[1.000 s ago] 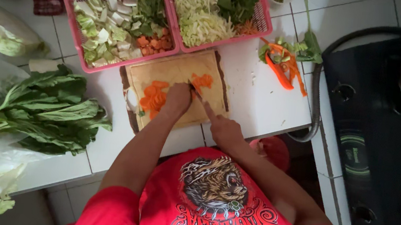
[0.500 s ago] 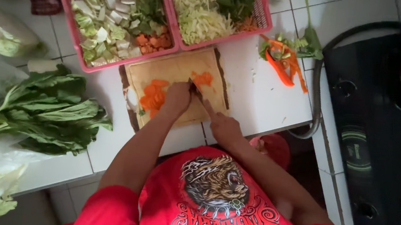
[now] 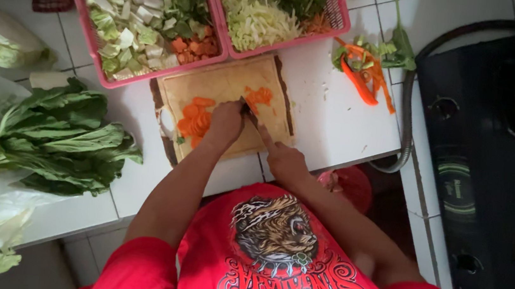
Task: The person slices carrots into thin rounds and then dices them into small pieces on a wooden cutting board using a cleaver. The diced carrots accumulate on the board as the person continues cutting.
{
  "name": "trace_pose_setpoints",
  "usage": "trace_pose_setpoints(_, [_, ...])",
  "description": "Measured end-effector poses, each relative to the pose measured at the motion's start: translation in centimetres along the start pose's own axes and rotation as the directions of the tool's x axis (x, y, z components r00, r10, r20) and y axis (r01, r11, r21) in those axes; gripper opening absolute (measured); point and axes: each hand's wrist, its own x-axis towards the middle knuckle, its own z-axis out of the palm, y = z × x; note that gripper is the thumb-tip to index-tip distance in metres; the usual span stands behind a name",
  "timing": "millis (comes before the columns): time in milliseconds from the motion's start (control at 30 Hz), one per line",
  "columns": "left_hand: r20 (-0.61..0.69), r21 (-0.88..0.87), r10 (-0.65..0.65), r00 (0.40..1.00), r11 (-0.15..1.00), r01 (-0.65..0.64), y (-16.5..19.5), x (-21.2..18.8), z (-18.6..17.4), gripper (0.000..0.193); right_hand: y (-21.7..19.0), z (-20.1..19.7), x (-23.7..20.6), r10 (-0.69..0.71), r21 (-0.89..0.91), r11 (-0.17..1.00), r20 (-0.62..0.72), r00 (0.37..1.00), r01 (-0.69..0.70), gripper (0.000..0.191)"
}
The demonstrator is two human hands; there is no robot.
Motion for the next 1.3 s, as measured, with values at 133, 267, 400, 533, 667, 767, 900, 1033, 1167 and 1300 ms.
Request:
trace_pose_setpoints(133, [-0.041,-0.066,-0.074,0.996,0.995,0.071,-0.1,-0.4,0.4,0.015,0.1,-0.1,0.7,0.029,-0.022,0.999,0.001,1.0,-0.029,0.088])
trace_pose_setpoints(267, [-0.085,-0.226,-0.189,0.978,0.96,0.165,-0.1,-1.1,0.4,0.015,-0.3,-0.7,0.4,0.054,-0.025,0.998,0.047,0.997,-0.053,0.086])
trace_pose_setpoints(400, [-0.097,-0.254,-0.184,0.978,0.955,0.154,0.1,-1.7,0.0,0.014,-0.6,-0.9,0.1,0.024,-0.014,1.0,0.036,0.999,-0.024,0.087])
trace_pose_setpoints(533, [-0.121,-0.256,-0.148,0.982,0.96,0.114,0.5,-1.8,-0.6,0.014,-0.4,-0.6,0.3,0.004,0.006,1.0,0.024,1.0,-0.005,0.087])
trace_pose_setpoints(667, [-0.118,-0.262,-0.15,0.982,0.958,0.114,0.8,-1.6,-0.8,0.014,0.1,-0.3,0.6,0.037,-0.016,0.999,0.027,0.999,-0.036,0.085])
trace_pose_setpoints(767, [-0.118,-0.262,-0.161,0.98,0.957,0.126,1.1,-1.7,-1.1,0.015,0.3,-0.3,0.7,0.044,-0.004,0.999,0.023,0.999,-0.044,0.083])
trace_pose_setpoints(900, [-0.101,-0.31,-0.202,0.974,0.937,0.162,1.5,-2.1,-1.5,0.017,0.2,-0.5,0.7,0.086,0.068,0.994,0.028,0.996,-0.088,0.079])
trace_pose_setpoints(1033, [-0.092,-0.341,-0.218,0.972,0.924,0.175,1.7,-2.1,-1.7,0.015,-0.1,-0.9,0.6,0.103,0.115,0.988,0.001,0.995,-0.102,0.073])
trace_pose_setpoints(1167, [-0.129,-0.312,-0.168,0.977,0.943,0.121,1.5,-2.1,-1.6,0.014,-0.3,-1.2,0.7,0.142,0.104,0.984,0.065,0.988,-0.148,0.077])
trace_pose_setpoints(1300, [-0.135,-0.327,-0.177,0.975,0.937,0.125,1.3,-2.2,-1.3,0.014,-0.1,-1.4,0.6,0.121,0.168,0.977,0.053,0.991,-0.128,0.079])
